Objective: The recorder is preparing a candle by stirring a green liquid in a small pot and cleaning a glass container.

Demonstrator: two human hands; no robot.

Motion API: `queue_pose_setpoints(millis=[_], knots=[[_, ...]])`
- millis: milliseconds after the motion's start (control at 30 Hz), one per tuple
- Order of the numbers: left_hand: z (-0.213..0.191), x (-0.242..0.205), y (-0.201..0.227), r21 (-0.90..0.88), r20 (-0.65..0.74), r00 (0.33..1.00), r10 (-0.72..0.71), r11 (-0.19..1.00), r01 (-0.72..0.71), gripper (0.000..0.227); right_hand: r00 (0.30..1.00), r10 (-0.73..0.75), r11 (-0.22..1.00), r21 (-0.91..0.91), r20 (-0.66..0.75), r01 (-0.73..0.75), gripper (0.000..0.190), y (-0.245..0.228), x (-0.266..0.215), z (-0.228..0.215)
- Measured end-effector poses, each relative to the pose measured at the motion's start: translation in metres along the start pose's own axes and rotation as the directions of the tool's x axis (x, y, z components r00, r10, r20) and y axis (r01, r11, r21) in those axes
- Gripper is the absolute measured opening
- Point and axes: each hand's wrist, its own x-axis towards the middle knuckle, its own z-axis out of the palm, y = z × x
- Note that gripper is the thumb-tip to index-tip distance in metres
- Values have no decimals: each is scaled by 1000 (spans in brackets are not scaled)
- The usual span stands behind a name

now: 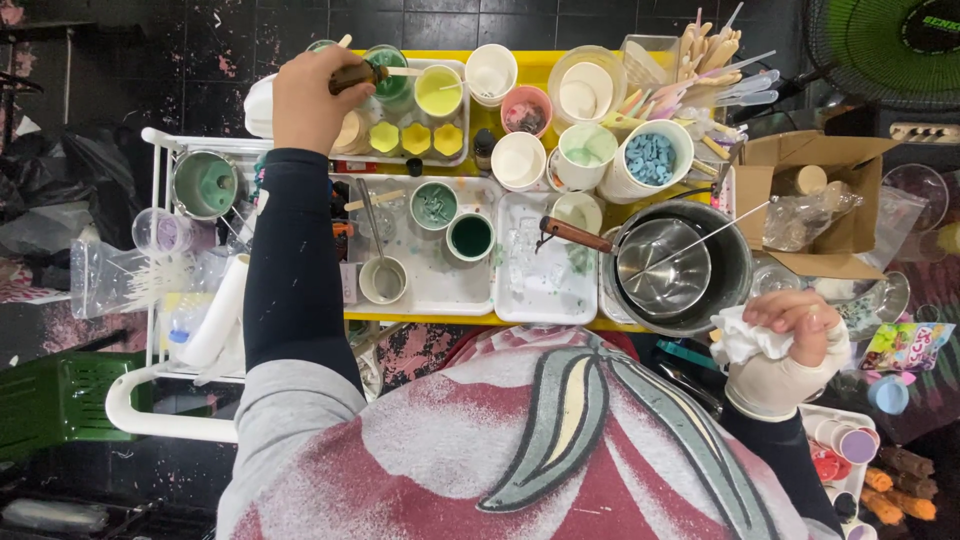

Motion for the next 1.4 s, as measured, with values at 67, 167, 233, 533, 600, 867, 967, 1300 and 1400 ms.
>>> queue_pose_setpoints(millis=[67,167,233,533,600,867,967,1300,1400], knots=[[-8,2,13,-22,10,1000,-9,1000,9,49,1000,0,1000,7,-6,0,46,-1,0,1],[-3,-1,2,-21,31,999,-10,1000,10,51,1000,-1,1000,11,-9,1,46,0,0,2],[3,-4,-7,2,42,999,-6,1000,6,48,1000,1,1000,7,-3,-1,47,1,-1,2],[-2,2,5,-112,-9,996,-87,990,86,80,1000,-1,1000,14,-10,1,46,3,-3,-2],[6,0,-6,-238,-30,992,-125,965,114,77,1000,-5,1000,11,-4,5,46,2,-3,-2],[19,16,-12,-194,-45,986,-158,970,146,69,1000,5,1000,-9,-6,-5,46,0,-3,3],[22,19,-10,-142,-43,985,-164,977,157,73,1000,-3,1000,-13,-15,2,47,0,-5,1],[32,24,-23,62,-110,993,-38,997,45,45,999,-29,999,36,-22,30,42,2,-4,-6],[32,21,-26,82,-113,994,-6,997,15,44,999,-26,999,35,-27,27,43,3,-5,-7]])
